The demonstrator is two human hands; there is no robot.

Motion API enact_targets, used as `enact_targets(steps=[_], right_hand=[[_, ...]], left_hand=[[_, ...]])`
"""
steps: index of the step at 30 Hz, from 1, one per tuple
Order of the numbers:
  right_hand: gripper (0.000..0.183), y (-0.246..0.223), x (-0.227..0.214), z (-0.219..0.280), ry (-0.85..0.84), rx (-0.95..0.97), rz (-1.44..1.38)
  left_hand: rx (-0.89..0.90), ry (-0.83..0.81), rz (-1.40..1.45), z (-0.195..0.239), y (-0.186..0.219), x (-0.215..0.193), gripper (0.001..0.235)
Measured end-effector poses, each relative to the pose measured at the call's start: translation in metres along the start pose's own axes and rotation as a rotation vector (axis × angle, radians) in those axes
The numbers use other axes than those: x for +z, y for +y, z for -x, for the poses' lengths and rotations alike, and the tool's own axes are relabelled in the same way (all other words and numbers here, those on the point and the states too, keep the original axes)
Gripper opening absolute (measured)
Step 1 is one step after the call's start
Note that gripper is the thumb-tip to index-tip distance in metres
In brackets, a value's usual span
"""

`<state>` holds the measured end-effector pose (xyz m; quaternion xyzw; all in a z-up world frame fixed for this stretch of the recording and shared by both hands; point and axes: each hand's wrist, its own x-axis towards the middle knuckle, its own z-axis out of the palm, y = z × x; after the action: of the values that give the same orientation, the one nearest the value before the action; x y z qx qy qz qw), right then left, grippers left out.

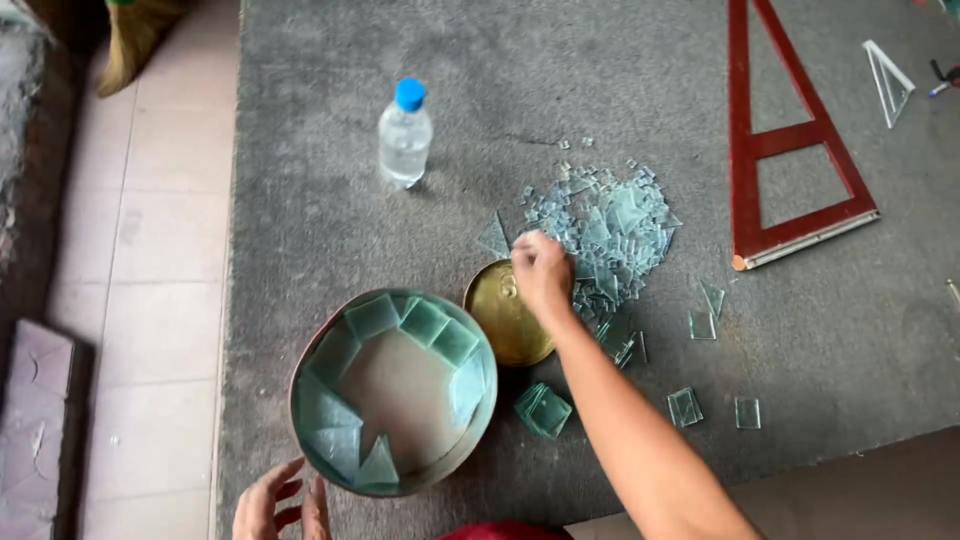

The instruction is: The person sits on the floor and picks up small glass pieces from a pile, sorting them by size and shape. Larger pieces are placed into a metal tray, while smaller shards remain on the floor. The person handles the glass by hand without using tools.

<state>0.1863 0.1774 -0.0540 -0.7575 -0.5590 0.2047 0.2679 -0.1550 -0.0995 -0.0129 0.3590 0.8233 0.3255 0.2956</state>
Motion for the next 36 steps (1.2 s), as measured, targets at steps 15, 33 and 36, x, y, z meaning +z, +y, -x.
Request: enact_targets(steps=[15, 33, 36], right_hand=[[0.021, 0.092, -0.049, -0.108, -0.571, -0.23, 0.384], [0.027, 0.066, -0.047, -0.107, -0.636, -0.015, 0.31], [0.012, 0.071, -0.07, -0.1, -0.495, -0.077, 0.339]], left_hand=[[0.594, -0.188, -0.156, 0.037, 0.146, 0.102, 0.023], [-0.185, -0.326, -0.126, 0.007, 0.127, 0.124, 0.036], [-0.014, -0.436, -0.289, 0.009, 0.091, 0.165, 0.051]])
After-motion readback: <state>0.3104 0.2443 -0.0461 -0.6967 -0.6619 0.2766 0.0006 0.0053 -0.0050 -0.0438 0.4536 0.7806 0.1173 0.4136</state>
